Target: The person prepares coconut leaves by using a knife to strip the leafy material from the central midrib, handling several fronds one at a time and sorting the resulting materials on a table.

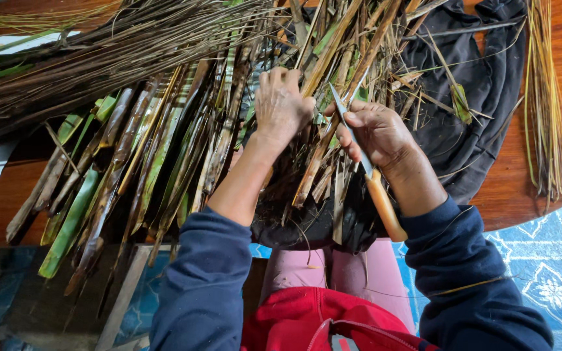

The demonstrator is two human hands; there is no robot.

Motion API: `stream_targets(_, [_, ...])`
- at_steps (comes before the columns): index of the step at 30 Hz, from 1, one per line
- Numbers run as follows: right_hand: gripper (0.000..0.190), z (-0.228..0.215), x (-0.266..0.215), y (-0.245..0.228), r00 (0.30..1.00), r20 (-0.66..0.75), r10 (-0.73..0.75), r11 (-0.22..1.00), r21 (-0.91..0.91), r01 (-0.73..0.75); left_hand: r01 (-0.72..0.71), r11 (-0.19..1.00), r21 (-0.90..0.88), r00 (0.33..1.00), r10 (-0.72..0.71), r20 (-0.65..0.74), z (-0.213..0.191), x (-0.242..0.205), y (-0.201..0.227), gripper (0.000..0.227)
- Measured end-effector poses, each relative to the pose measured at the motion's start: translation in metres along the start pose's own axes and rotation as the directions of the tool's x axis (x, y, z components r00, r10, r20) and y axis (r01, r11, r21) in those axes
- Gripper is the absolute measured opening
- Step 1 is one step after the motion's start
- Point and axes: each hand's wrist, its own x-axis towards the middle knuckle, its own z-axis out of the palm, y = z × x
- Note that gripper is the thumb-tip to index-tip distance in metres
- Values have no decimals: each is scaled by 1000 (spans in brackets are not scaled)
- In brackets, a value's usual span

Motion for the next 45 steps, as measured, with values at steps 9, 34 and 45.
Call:
stream_targets(9, [18, 11, -3, -3, 1000, -19, 11, 1000, 18, -10, -133, 949, -286, 974, 72, -215, -11, -44, -10, 33])
stream_targets(34, [25, 47, 43, -40, 995, -13, 99, 930, -355, -97, -576, 590, -565, 816, 448, -364, 16, -267, 108, 32])
stream_targets(45, [30, 90, 84, -68, 994, 73, 78, 855, -518, -29, -104, 535, -839, 910, 392, 137, 123, -253, 179, 61])
